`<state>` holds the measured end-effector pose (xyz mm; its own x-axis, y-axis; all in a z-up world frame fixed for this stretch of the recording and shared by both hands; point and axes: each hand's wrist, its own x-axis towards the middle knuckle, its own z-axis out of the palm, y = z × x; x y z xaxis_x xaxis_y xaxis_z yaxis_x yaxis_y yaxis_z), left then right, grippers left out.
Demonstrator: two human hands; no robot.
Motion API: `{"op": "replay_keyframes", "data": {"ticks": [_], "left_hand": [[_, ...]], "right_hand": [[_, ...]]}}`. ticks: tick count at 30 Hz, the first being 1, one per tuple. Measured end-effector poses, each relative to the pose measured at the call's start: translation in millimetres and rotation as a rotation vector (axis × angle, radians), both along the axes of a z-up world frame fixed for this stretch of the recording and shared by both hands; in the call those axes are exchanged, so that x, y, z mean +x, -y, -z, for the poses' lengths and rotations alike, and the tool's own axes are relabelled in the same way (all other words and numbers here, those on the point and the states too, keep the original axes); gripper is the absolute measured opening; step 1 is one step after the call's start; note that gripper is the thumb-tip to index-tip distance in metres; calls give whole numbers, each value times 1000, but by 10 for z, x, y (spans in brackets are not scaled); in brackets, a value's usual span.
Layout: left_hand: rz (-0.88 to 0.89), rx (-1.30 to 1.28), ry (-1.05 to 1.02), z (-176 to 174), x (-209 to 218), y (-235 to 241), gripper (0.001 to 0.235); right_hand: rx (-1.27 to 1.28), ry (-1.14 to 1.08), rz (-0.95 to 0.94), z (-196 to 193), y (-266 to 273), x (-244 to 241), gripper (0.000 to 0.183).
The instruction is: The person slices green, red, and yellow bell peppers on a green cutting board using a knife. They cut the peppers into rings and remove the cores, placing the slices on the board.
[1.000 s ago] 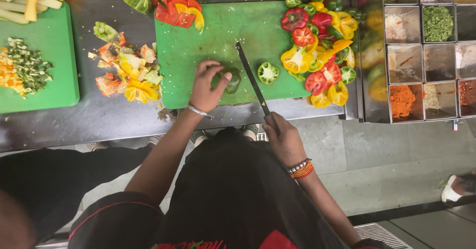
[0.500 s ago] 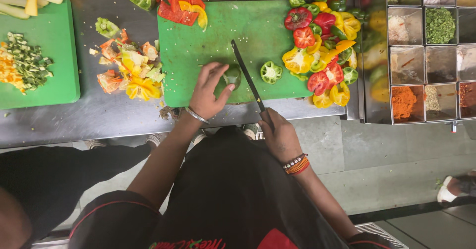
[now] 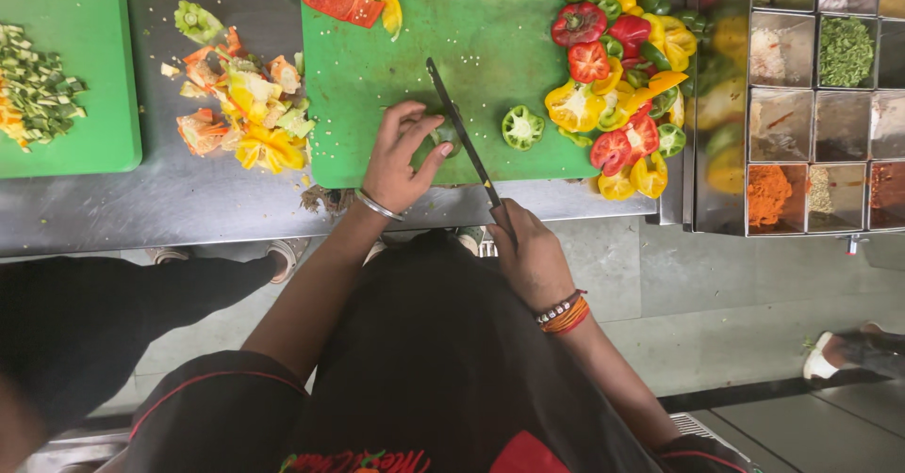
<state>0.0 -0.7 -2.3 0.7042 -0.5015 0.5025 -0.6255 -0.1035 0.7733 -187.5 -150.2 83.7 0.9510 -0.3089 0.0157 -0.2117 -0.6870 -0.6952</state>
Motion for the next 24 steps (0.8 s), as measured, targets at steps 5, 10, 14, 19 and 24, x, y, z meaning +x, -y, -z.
{"op": "replay_keyframes", "data": {"ticks": [5,10,14,19,24], "left_hand": [[0,27,70,-38,-13,-3,37],[5,52,111,-47,-2,-17,37],[26,41,155,-41,5,-16,38],[-4,51,129,-10,-2,-12,38],[-41,47,86,31,12,-9,41]], "right_hand": [[-113,-82,11,-66,-5,-118,32],[-140,-112,-1,-29,-26,11,29],[-161,-83,-22,115,-45,303,28],[-205,-186,-13,270,-9,259,24],[-120,-188,10,309,106,-285,20]]}}
